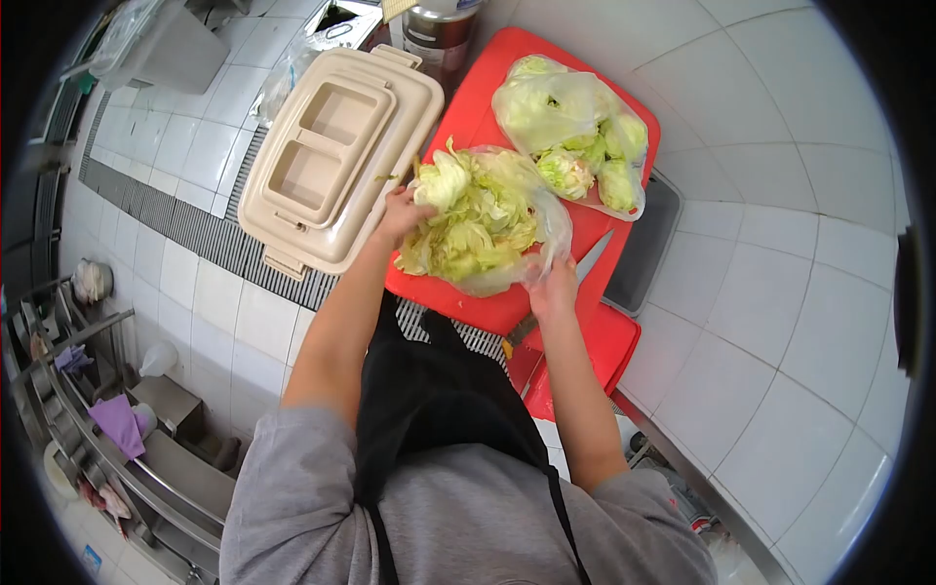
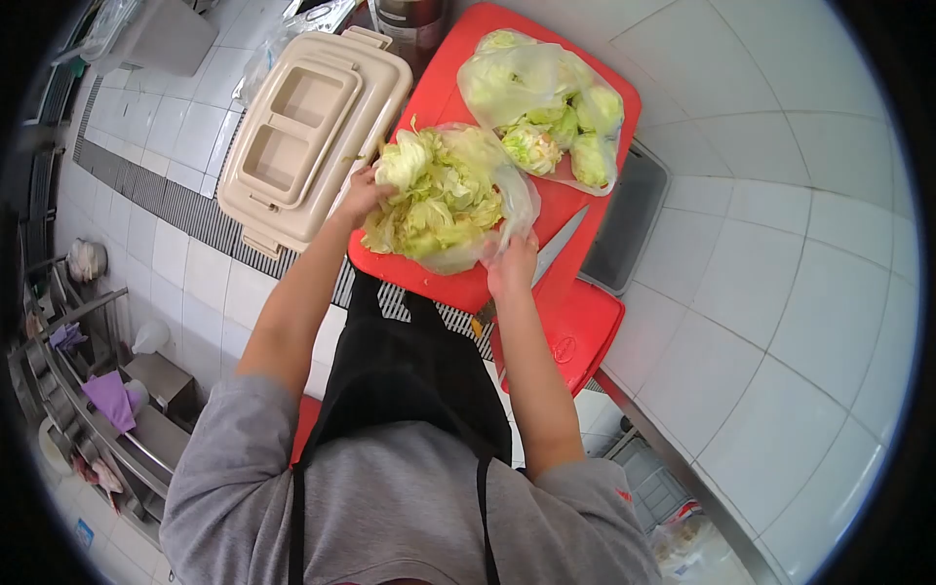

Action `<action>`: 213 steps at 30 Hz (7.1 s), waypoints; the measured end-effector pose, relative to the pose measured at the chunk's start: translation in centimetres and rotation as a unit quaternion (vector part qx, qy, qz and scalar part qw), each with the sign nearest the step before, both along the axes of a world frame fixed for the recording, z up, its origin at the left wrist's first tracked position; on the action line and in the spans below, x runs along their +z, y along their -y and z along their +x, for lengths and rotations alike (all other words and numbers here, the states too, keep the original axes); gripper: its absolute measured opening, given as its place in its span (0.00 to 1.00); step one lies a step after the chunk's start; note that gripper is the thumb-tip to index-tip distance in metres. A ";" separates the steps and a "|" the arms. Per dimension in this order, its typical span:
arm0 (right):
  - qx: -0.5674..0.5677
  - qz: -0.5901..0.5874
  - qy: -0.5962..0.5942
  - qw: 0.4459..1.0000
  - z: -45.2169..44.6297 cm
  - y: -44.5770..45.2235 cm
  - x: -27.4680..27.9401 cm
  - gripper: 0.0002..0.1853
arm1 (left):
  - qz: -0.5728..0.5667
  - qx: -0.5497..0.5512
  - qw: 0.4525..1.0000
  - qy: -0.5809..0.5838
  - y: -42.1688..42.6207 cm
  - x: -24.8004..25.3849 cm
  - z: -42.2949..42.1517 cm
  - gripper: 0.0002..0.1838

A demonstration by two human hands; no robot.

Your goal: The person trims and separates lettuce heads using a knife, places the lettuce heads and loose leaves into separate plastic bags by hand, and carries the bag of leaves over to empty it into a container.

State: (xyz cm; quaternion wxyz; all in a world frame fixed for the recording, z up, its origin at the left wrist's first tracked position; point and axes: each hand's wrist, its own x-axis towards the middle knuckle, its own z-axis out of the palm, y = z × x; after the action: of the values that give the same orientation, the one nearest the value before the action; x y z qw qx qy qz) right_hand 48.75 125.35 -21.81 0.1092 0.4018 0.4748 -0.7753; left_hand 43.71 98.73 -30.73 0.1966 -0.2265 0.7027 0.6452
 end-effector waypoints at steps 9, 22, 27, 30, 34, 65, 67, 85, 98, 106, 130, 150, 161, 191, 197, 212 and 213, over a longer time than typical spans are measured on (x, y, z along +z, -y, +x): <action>0.242 0.194 -0.116 0.944 -4.0 5.7 6.7 0.27 | -0.195 -0.117 0.962 -0.151 -8.7 14.7 3.4 0.35; 0.282 0.469 -0.180 0.817 -4.6 -2.8 7.7 0.09 | -0.131 -0.021 0.980 -0.146 -2.2 23.3 3.2 0.15; 0.471 0.483 -0.138 0.725 2.1 -3.4 -3.9 0.10 | -0.060 0.188 0.966 -0.166 4.8 31.2 8.0 0.19; 0.487 0.497 -0.105 0.711 4.2 -0.4 -7.6 0.11 | -0.016 0.349 0.906 -0.238 12.1 33.1 13.3 0.16; 0.484 0.522 -0.121 0.692 5.8 1.9 -11.2 0.09 | -0.088 0.415 0.872 -0.244 15.7 38.4 20.4 0.16; 0.359 0.555 -0.282 0.695 -1.1 27.5 -12.6 0.13 | -0.075 0.625 0.777 0.002 35.0 27.0 50.2 0.17; 0.363 0.569 -0.259 0.691 -1.9 27.5 -13.1 0.10 | -0.074 0.630 0.773 0.002 35.8 26.9 49.9 0.17; 0.203 0.326 -0.198 0.902 -0.3 18.8 -10.3 0.09 | -0.050 0.550 0.833 -0.010 42.8 22.4 46.7 0.18; 0.412 0.594 -0.271 0.635 -2.3 25.8 -12.7 0.09 | -0.100 0.626 0.773 -0.001 38.6 24.4 49.6 0.17; 0.213 0.053 -0.214 0.952 3.5 20.5 -8.2 0.06 | -0.073 0.644 0.762 0.008 37.5 22.9 55.4 0.18; 0.165 0.617 -0.129 0.759 13.7 9.0 -4.5 0.22 | -0.125 0.770 0.625 -0.044 27.4 22.4 65.5 0.16; -0.114 0.404 0.138 0.897 14.3 3.6 -10.5 0.35 | 0.040 0.942 0.334 -0.008 39.5 24.6 61.2 0.22; -0.167 0.471 0.017 0.866 2.2 32.1 3.7 0.22 | -0.075 0.856 0.493 -0.135 61.9 15.1 57.0 0.14; 0.412 0.638 -0.432 0.487 -57.9 104.3 22.4 0.17 | -0.002 0.636 0.633 -0.440 112.6 41.3 14.8 0.12; 0.435 0.702 -0.384 0.413 -69.4 120.9 26.2 0.15 | -0.032 0.589 0.671 -0.449 125.9 40.0 13.8 0.13; 0.407 0.851 -0.279 0.179 -86.2 137.3 28.2 0.09 | -0.032 0.583 0.716 -0.384 148.9 50.6 -7.7 0.15; 0.391 0.861 -0.285 0.160 -87.0 138.4 27.5 0.09 | -0.031 0.565 0.730 -0.383 149.8 52.4 -11.3 0.14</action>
State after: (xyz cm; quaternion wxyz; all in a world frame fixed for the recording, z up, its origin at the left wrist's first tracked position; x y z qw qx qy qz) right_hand -38.30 -13.05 5.73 -0.1607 -0.2477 0.9314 0.2128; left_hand 32.39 -51.07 21.70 -0.4974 -0.3216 0.4806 0.6467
